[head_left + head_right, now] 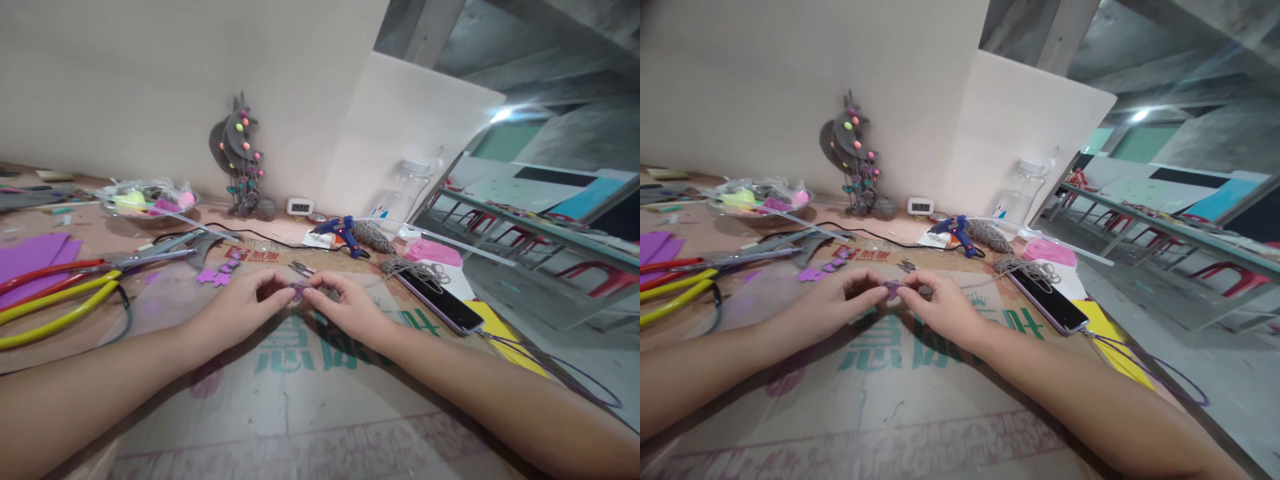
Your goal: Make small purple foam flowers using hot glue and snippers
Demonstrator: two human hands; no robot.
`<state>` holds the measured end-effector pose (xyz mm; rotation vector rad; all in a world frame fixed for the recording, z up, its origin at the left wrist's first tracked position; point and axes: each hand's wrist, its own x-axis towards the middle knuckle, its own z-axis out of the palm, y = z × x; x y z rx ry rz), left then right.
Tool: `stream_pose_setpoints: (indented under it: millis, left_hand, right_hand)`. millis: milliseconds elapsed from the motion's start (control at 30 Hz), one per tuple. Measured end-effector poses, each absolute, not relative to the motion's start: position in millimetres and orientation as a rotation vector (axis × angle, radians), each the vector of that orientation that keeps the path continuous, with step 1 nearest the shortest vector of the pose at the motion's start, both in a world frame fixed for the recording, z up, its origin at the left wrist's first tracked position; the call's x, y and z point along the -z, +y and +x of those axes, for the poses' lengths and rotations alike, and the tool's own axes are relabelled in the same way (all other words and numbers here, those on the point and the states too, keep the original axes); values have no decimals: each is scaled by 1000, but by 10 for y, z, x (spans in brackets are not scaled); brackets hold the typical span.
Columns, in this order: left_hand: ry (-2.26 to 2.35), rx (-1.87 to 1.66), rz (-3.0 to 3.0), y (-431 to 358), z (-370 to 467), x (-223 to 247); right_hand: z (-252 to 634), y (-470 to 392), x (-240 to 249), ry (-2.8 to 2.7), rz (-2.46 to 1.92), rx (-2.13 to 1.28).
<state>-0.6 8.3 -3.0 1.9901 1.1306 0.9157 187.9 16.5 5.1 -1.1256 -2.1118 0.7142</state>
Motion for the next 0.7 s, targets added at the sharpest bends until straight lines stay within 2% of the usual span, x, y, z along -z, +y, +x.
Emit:
stream_pose_setpoints:
  millis: [400,567,700]
  left_hand:
    - [1165,-924,1978,85,6,25]
    - [1093,-955,1970,90,-9,22]
    - [1073,-975,1897,83,-10,25]
  right_hand:
    - [1937,121,-47,-2262,-923,-289]
    - [1936,120,-36,-2401,-868,-279]
    - [1954,164,-24,-2325,-986,-351]
